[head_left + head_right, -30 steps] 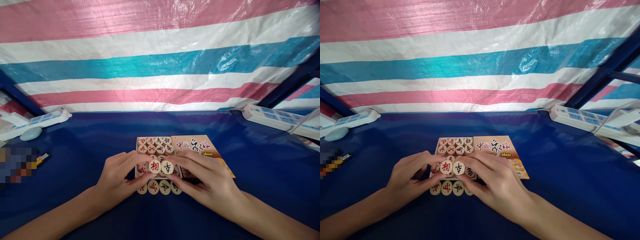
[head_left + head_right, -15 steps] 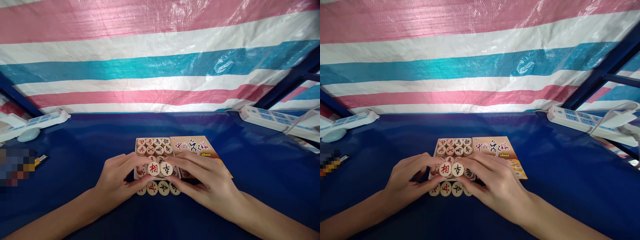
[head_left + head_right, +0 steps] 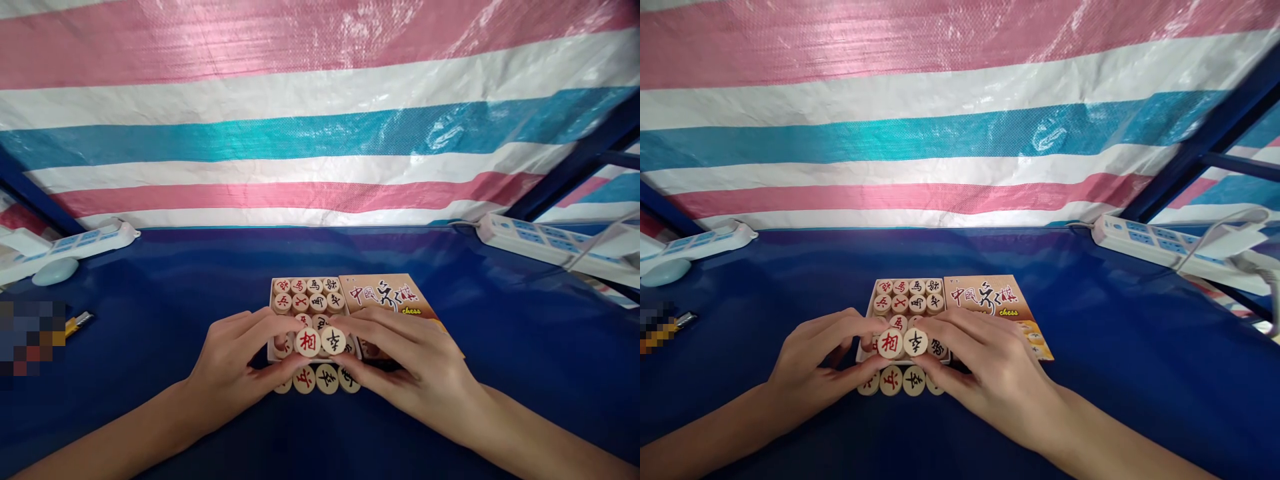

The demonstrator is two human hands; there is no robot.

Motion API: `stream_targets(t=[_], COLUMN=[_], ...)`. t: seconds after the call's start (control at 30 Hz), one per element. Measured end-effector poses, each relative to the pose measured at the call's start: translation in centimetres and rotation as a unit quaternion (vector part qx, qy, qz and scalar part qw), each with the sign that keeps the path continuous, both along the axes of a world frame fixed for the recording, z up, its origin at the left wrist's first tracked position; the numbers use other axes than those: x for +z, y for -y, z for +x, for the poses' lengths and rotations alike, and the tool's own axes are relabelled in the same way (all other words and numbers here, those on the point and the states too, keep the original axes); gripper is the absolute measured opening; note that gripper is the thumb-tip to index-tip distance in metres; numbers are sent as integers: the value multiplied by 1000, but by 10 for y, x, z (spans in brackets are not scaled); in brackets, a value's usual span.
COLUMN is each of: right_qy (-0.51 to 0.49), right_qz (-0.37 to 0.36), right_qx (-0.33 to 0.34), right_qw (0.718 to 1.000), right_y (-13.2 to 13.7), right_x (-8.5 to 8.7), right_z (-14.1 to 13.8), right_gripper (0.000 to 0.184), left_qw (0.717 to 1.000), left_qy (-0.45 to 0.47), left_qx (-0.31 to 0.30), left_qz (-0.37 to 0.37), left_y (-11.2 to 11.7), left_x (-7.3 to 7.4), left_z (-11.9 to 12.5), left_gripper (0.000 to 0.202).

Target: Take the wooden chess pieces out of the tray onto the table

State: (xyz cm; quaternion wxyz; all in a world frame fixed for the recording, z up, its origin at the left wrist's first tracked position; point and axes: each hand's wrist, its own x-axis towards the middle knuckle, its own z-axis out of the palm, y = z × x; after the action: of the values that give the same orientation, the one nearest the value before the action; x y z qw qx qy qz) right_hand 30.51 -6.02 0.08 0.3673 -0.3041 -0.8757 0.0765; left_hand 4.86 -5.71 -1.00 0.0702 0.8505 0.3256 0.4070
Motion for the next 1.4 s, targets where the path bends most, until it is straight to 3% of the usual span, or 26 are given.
stream_targets(t=[0.4, 1.4], right_qy=[-2, 7], right_qz=[29, -4], right_qx=[-18, -17], right_qw=[999, 1000], right_y=[0, 2], right_x=[-1, 0], right_z=[0, 0], right_gripper=[39, 33], left_qw=[1000, 1000], left_qy=[-9, -24], left_qx=[2, 10], left_qz=[9, -10], left_y=[0, 0], left_x=[2, 0], left_z=[1, 0], left_gripper=[24, 25])
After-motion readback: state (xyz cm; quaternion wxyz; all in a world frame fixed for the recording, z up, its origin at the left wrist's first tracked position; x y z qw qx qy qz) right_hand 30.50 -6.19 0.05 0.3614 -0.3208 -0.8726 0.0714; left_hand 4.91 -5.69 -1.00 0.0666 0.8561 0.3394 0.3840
